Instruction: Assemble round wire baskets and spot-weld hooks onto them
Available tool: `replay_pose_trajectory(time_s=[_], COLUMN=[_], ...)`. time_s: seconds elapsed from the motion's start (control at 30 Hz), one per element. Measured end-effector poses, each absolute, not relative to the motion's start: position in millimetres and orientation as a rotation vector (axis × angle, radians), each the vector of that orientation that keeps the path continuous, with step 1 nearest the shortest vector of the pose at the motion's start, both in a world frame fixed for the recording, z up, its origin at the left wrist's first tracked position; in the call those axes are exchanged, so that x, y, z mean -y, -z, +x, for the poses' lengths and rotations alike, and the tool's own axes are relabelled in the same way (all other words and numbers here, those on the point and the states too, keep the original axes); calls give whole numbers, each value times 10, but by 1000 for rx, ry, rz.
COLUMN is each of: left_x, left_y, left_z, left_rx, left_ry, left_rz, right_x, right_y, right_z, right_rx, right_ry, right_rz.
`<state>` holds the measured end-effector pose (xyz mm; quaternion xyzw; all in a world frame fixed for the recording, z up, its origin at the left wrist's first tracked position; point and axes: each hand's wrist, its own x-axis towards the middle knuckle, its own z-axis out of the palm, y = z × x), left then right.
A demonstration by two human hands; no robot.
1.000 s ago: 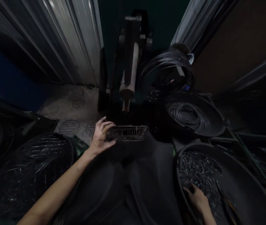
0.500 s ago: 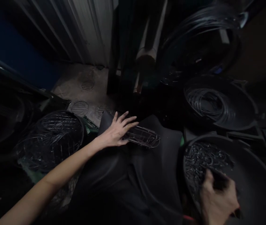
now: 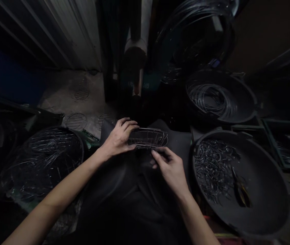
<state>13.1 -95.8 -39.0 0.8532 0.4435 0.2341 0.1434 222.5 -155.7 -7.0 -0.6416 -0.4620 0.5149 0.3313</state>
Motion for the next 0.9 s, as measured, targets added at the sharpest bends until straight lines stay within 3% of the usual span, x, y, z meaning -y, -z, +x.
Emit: replay_pose_trajectory(time_s=[0.3,0.57,0.9], left_x=[1002,956,798], left_y=[437,400,260], left_z=[229,203,107], left_rx=[-1373,-1364,-1370], left_ry=[-687,-606,-774], left_rz=[2395,2391,2438], right_x=[1242,1305,1111], right_y=[294,298,338], right_z=[2005,1782,1629], right_rx=[1213,1493,1561], right_ry=[-1319,-866,-439], right_rz=[-1704,-1740,-1679])
